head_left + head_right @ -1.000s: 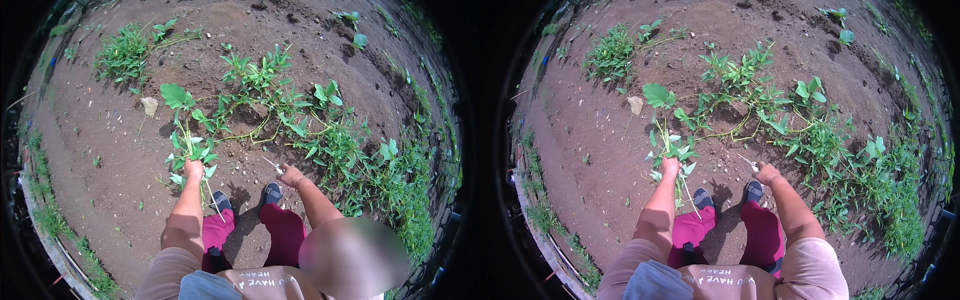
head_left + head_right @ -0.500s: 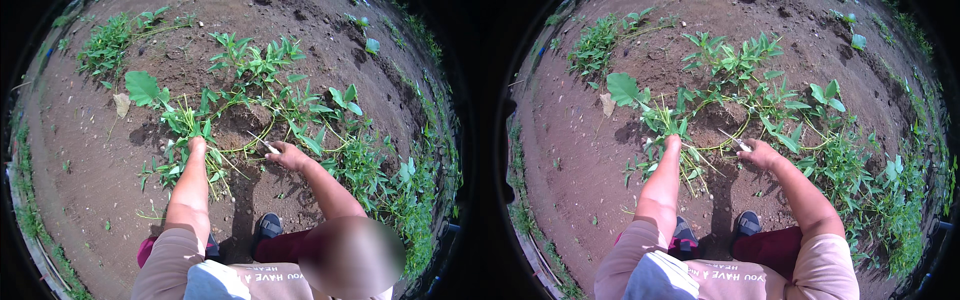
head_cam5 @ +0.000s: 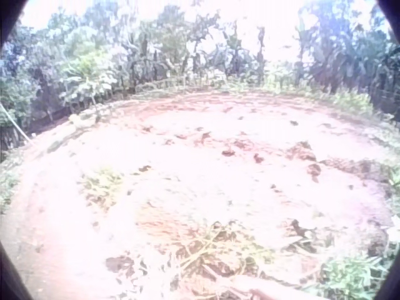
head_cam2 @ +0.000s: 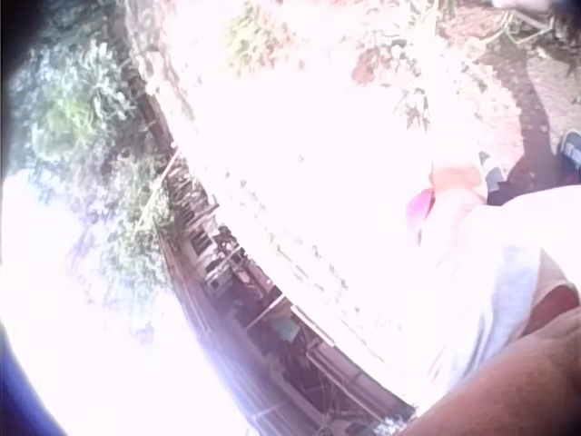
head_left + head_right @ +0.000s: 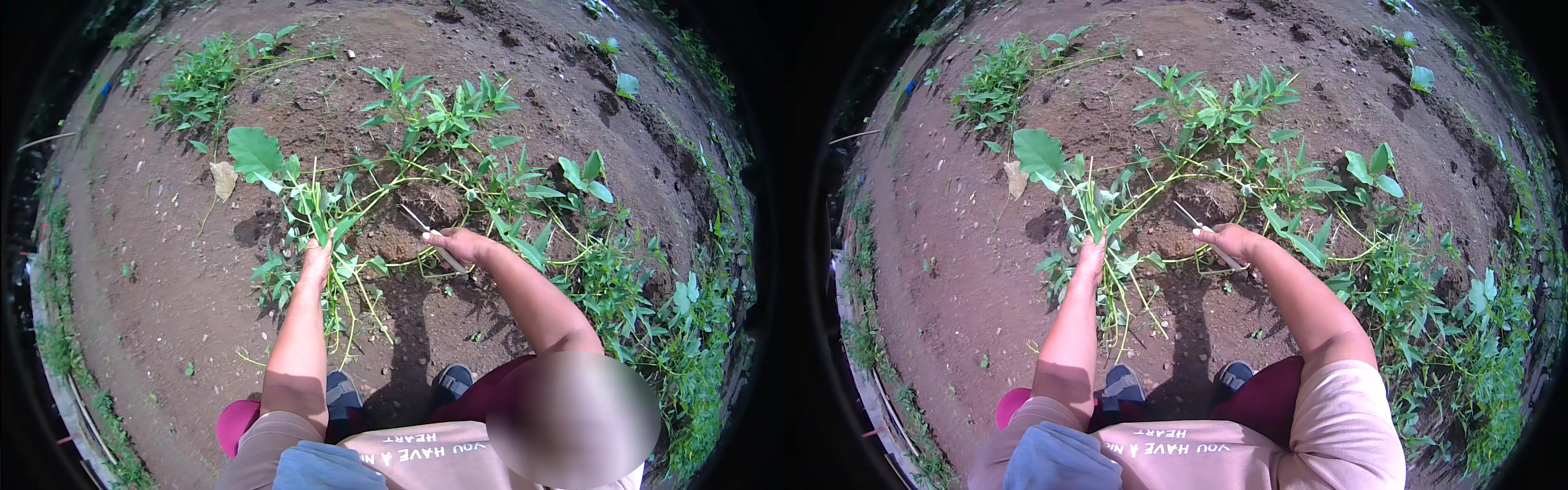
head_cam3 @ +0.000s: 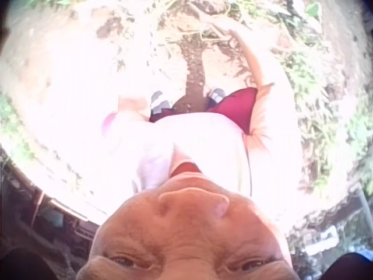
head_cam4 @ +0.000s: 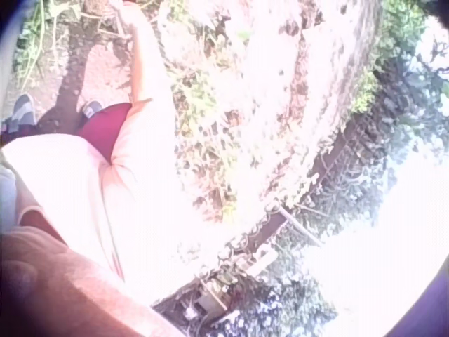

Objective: The person uses shears to cut green leafy vines from a garden bed, gathers the cuttings into a bundle, and carries them across the garden. The person then returns to the bed and continues cutting additional vines.

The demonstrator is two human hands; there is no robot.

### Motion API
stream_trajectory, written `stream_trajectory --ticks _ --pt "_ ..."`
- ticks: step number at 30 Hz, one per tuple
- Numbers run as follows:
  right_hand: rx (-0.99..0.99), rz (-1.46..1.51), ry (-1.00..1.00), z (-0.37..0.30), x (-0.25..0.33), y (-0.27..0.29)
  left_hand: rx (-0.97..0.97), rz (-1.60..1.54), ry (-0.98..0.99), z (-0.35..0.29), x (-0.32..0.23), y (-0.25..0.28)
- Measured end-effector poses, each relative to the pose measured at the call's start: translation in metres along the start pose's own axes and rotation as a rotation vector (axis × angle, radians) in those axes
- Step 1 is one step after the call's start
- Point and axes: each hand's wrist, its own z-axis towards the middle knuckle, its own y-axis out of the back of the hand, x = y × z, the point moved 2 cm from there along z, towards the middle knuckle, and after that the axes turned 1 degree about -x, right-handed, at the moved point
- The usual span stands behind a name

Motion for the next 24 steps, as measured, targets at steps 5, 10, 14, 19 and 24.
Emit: stream_trajectory --ticks 5,10,14,19,24 --pt "-0.048 0.032 0.027 0.034 0.029 0.002 0.015 0.253 0.086 -0.002 -0.029 0.001" --pt "-0.159 -0.132 0.044 0.047 0.044 0.004 -0.056 0.17 0.071 -0.008 -0.022 -0.005" --pt "-0.175 -0.13 0.017 0.054 0.054 0.007 -0.025 0.182 0.065 -0.017 -0.017 -0.012" --pt "-0.276 -0.245 0.017 0.057 0.059 0.007 -0.022 0.31 0.092 -0.025 -0.019 -0.016" --pt "-0.315 -0.302 0.054 0.052 0.053 0.01 -0.02 0.22 0.158 -0.031 -0.008 0.009"
